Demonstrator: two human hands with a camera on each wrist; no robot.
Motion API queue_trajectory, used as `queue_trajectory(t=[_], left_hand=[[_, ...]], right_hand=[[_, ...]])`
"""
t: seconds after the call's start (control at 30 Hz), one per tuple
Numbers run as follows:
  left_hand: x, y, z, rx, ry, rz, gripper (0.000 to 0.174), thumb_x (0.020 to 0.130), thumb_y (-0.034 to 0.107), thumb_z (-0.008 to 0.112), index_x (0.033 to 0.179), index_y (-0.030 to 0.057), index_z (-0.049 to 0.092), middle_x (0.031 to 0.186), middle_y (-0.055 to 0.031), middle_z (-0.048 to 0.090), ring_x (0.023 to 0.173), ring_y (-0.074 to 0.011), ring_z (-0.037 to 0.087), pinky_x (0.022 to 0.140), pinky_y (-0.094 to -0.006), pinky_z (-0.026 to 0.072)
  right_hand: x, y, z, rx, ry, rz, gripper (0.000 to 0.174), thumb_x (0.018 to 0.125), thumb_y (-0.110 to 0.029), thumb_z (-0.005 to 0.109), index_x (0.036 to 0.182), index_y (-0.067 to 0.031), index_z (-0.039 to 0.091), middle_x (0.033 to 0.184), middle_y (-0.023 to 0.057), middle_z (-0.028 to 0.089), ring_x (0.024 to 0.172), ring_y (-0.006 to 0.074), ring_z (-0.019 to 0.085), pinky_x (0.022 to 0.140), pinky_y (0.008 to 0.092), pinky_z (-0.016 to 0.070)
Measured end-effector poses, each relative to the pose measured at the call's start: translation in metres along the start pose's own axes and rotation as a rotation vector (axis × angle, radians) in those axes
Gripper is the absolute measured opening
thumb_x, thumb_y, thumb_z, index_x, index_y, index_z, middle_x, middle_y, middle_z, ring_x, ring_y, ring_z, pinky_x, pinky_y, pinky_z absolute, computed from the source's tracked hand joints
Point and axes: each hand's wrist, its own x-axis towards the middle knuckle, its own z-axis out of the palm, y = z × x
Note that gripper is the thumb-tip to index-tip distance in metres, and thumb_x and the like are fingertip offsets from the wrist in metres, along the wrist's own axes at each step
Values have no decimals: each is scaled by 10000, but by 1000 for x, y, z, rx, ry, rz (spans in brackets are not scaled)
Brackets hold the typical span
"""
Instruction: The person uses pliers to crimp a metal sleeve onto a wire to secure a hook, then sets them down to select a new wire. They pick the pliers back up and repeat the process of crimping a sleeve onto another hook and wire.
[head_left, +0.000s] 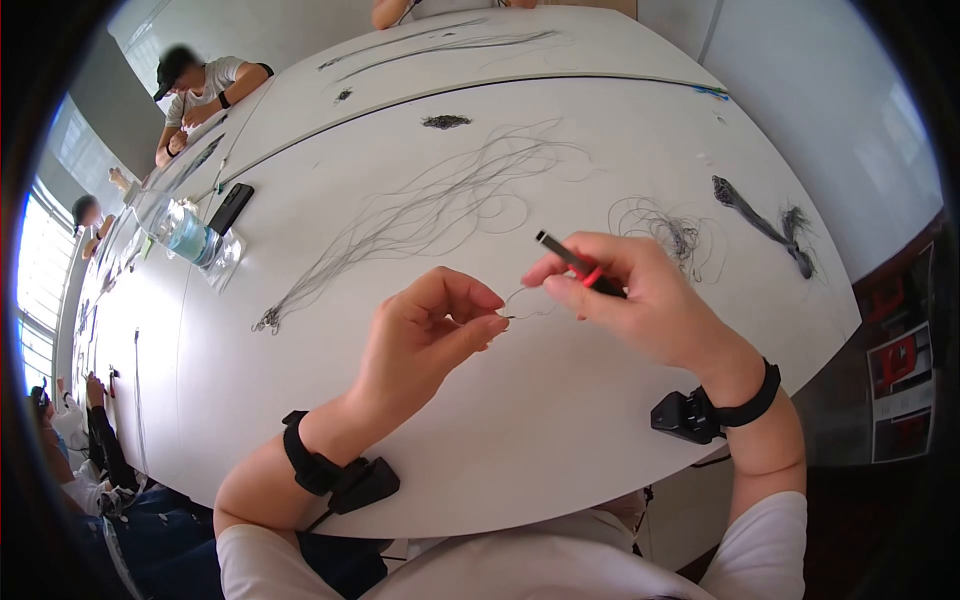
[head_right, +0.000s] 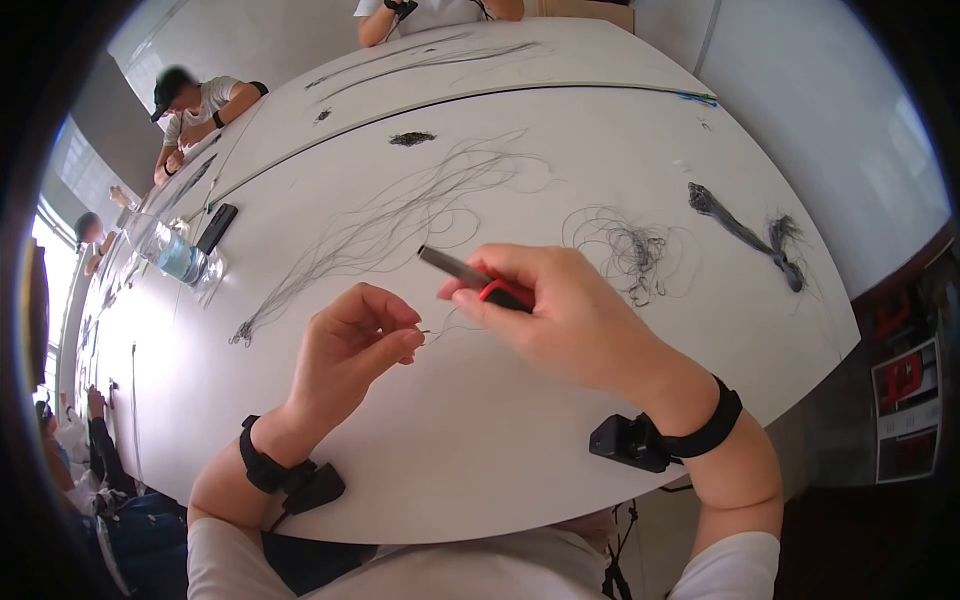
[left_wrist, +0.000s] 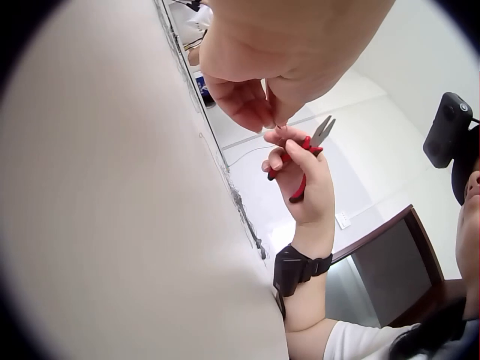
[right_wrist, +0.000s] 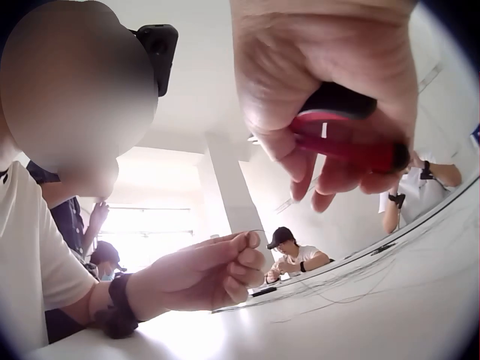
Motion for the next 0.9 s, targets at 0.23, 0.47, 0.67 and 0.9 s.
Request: queue_trajectory(t=[0.23, 0.47, 0.67, 0.9], left_hand=[[-2, 0, -1, 102, 28, 51, 151, 888, 64, 752, 988, 20, 648, 887, -24, 702, 826, -76, 653, 745, -245, 563], [-3, 3, 1, 162, 93, 58, 129, 917, 108, 734, 972, 20, 659, 858, -13, 683, 746, -55, 604, 635, -225, 523], [-5, 9, 8, 86, 61, -68, 164, 943, 173, 722, 972, 20, 669, 770, 11, 644, 661, -37, 568, 548, -206, 468], [-4, 0, 5, -30, 8, -101, 154, 971, 178, 689, 1009, 38, 636, 800, 13, 645, 667, -28, 562, 527, -189, 444]], right_hand=[[0, 3, 11, 82, -166, 90, 195, 933, -183, 676, 882, 3, 652, 642, -3, 519, 611, 75, 428, 567, 254, 368], [1, 8, 14, 7, -29, -12, 152, 897, -152, 690, 868, -8, 649, 647, 29, 542, 605, 103, 454, 568, 268, 387], [1, 6, 17, -146, 55, -156, 121, 842, -104, 709, 850, -8, 636, 685, 93, 599, 613, 168, 543, 578, 291, 433], [0, 9, 24, -133, 2, -152, 98, 821, -66, 697, 850, 5, 635, 686, 97, 595, 632, 177, 571, 585, 296, 454]])
